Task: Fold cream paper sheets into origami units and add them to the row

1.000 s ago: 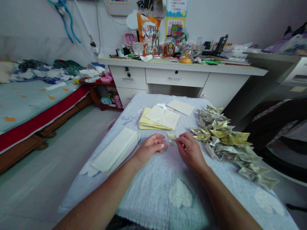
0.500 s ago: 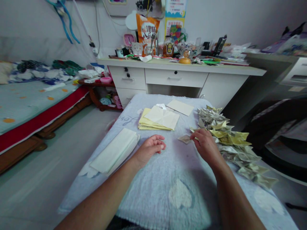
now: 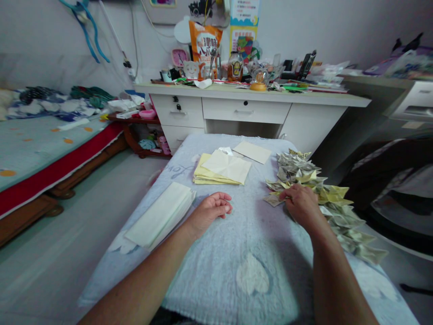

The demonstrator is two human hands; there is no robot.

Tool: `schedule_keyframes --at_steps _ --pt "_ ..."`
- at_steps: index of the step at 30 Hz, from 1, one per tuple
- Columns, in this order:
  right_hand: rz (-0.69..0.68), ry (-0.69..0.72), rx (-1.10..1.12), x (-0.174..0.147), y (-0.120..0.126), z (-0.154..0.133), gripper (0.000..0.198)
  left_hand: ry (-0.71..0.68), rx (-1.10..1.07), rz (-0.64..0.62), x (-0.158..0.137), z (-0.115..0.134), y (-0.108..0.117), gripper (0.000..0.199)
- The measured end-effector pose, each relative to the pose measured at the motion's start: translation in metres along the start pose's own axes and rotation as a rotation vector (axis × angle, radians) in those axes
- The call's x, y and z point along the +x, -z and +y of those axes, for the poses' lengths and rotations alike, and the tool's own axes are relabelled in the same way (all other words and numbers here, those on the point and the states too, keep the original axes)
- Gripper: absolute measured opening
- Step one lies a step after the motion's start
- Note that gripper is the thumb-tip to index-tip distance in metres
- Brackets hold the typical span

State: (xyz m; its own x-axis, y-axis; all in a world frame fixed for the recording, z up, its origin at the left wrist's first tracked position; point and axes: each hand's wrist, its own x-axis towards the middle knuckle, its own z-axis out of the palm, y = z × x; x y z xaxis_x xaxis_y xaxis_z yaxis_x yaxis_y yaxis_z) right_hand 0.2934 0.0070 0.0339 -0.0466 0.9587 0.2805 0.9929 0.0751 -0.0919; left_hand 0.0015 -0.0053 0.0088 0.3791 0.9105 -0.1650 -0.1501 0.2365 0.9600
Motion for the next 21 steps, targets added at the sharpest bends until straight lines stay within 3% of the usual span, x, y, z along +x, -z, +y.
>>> schedule_keyframes --at_steps 4,7,13,17,21 --pt "0.156 -0.039 0.043 -0.001 0.003 -0.011 0.027 -0.001 0.0 0.005 0.0 0.0 0.0 0.031" --pt "0.21 0.052 0.119 0.001 0.004 -0.026 0.024 0.001 -0.016 0.014 0.0 0.002 0.0 0.031" --pt "0.016 0.304 0.261 -0.001 0.011 -0.064 0.021 -0.008 -0.069 0.063 0.0 0.003 0.0 0.032" --pt "-0.157 0.417 0.201 -0.005 0.017 -0.079 0.015 -0.008 -0.101 0.067 0.0 0.003 -0.001 0.03" --pt "-0.205 0.481 0.118 0.004 0.012 -0.08 0.016 -0.003 -0.091 0.065 0.001 0.003 -0.002 0.028"
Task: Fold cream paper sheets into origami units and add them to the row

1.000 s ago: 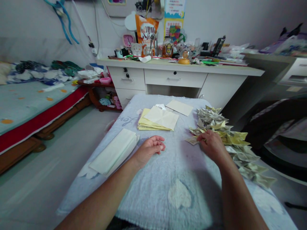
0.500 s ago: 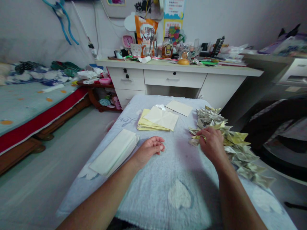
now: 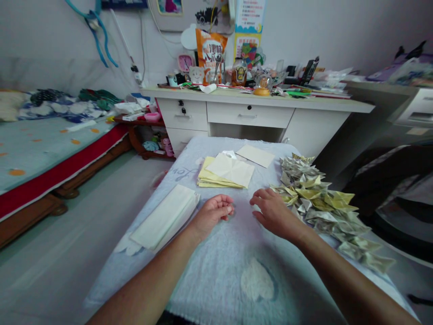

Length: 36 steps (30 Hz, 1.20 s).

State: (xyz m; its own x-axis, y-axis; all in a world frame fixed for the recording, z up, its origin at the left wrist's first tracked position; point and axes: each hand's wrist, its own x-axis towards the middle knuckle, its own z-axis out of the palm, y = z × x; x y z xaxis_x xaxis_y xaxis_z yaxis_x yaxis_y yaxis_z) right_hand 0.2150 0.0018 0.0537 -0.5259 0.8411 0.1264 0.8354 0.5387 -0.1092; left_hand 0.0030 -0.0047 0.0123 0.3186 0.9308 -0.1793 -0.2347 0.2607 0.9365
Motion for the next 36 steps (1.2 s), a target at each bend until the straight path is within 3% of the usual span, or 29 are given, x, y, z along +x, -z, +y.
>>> schedule_keyframes --at_steps 4,7,9,15,23,29,36 --pt "0.05 -0.094 0.014 0.028 -0.017 0.014 0.038 -0.003 0.011 -0.013 0.0 0.0 0.0 0.026" --pt "0.137 -0.316 0.181 0.055 -0.032 0.024 0.05 -0.003 0.004 -0.01 0.0 -0.001 0.001 0.027" --pt "0.2 -0.536 0.381 0.072 -0.041 0.032 0.05 0.0 0.002 -0.01 0.001 -0.002 0.002 0.028" --pt "0.241 -0.693 0.506 0.099 -0.056 0.049 0.051 0.002 0.011 -0.033 0.002 -0.002 0.002 0.028" --pt "0.367 -0.751 0.524 0.101 -0.059 0.048 0.042 0.01 0.02 -0.041 0.002 -0.004 0.004 0.028" --pt "0.392 -0.686 0.501 0.101 -0.052 0.051 0.007 0.004 0.033 -0.05 0.002 -0.004 0.004 0.027" --pt "0.369 -0.593 0.55 0.1 -0.051 0.053 0.016 0.003 0.041 -0.056 0.002 -0.003 0.004 0.028"
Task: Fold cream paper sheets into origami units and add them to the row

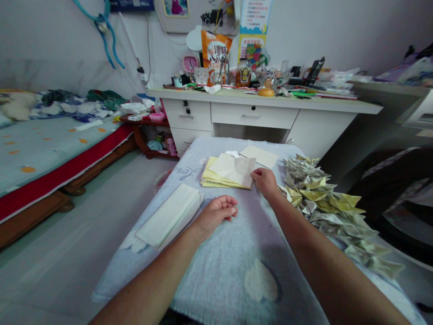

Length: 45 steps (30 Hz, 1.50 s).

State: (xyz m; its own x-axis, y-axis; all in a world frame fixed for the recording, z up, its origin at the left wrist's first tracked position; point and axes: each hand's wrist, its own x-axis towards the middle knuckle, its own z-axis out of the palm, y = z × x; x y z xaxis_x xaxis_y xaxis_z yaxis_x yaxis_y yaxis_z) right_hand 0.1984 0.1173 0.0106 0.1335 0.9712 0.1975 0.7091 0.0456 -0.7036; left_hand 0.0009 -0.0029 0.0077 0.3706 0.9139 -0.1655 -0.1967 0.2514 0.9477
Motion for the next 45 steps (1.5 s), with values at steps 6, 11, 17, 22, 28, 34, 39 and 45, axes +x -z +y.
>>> schedule_keyframes --at_steps 6,11,17,22,28,34,39,45 --pt "-0.042 0.009 0.02 -0.008 -0.003 0.004 0.016 -0.003 0.013 -0.014 0.0 -0.001 0.001 0.027" --pt "0.019 0.014 -0.057 -0.021 0.007 0.0 0.03 0.0 0.019 -0.011 0.001 -0.002 0.001 0.025" --pt "-0.175 0.496 -0.293 -0.036 0.016 -0.009 0.072 0.002 0.012 -0.013 0.0 -0.001 0.0 0.025" --pt "-0.34 0.443 -0.396 -0.033 0.01 -0.014 0.054 0.01 0.013 -0.004 0.001 -0.001 0.0 0.026" --pt "-0.406 0.436 -0.401 -0.027 0.011 -0.014 0.048 0.01 0.008 -0.021 0.001 -0.002 0.002 0.026" --pt "-0.437 0.464 -0.398 -0.027 0.017 -0.014 0.043 0.007 0.017 -0.023 0.001 -0.001 0.001 0.026" --pt "-0.454 0.467 -0.383 -0.024 0.022 -0.016 0.035 0.015 0.022 -0.019 0.001 -0.001 0.001 0.026" --pt "-0.454 0.471 -0.354 -0.022 0.024 -0.016 0.029 0.016 0.02 -0.014 0.0 0.002 -0.001 0.025"
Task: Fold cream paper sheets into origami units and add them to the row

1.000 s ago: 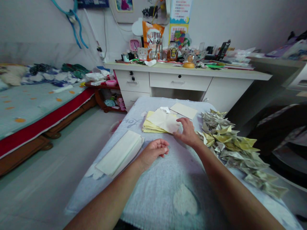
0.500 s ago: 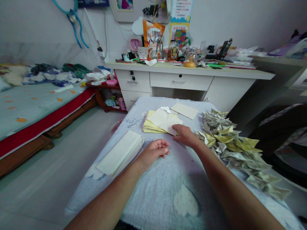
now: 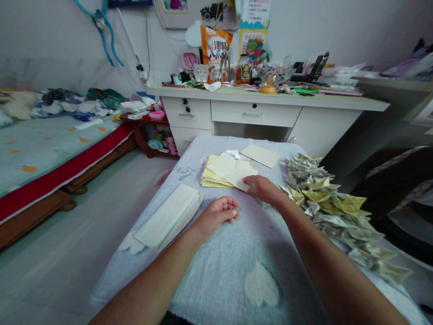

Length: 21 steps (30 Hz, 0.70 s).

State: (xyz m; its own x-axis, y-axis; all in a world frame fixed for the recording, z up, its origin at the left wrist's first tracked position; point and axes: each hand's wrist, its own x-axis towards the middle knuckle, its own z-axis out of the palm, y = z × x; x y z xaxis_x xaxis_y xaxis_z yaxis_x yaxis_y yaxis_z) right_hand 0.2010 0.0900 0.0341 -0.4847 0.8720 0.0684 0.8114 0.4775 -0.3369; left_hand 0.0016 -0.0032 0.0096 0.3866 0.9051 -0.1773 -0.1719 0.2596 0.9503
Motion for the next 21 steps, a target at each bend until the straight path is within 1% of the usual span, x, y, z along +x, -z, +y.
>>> schedule_keyframes --at_steps 6,10,12,15,17,18,20,21 --pt "0.045 -0.002 0.021 0.002 -0.002 0.004 0.023 0.007 -0.005 -0.001 0.0 0.0 -0.001 0.027" --pt "0.116 -0.008 0.021 0.005 -0.006 0.004 0.019 0.009 -0.003 0.0 0.0 0.0 -0.001 0.027" --pt "0.178 -0.021 0.015 0.005 -0.006 0.002 0.021 0.007 -0.001 0.002 0.0 0.001 -0.001 0.027" --pt "0.368 -0.001 0.011 0.0 -0.003 -0.004 0.02 -0.031 0.015 0.016 0.0 0.0 -0.002 0.032" --pt "0.51 0.058 0.006 -0.008 0.002 -0.012 0.014 -0.105 0.094 0.096 -0.001 -0.002 -0.003 0.041" --pt "0.544 0.082 -0.003 -0.014 0.004 -0.017 0.011 -0.164 0.165 0.165 -0.001 -0.003 -0.004 0.047" --pt "0.536 0.13 -0.034 -0.028 0.008 -0.029 0.009 -0.309 0.341 0.314 -0.004 -0.004 -0.006 0.06" --pt "0.524 0.135 -0.055 -0.036 0.008 -0.035 0.01 -0.377 0.422 0.368 -0.005 -0.004 -0.007 0.065"
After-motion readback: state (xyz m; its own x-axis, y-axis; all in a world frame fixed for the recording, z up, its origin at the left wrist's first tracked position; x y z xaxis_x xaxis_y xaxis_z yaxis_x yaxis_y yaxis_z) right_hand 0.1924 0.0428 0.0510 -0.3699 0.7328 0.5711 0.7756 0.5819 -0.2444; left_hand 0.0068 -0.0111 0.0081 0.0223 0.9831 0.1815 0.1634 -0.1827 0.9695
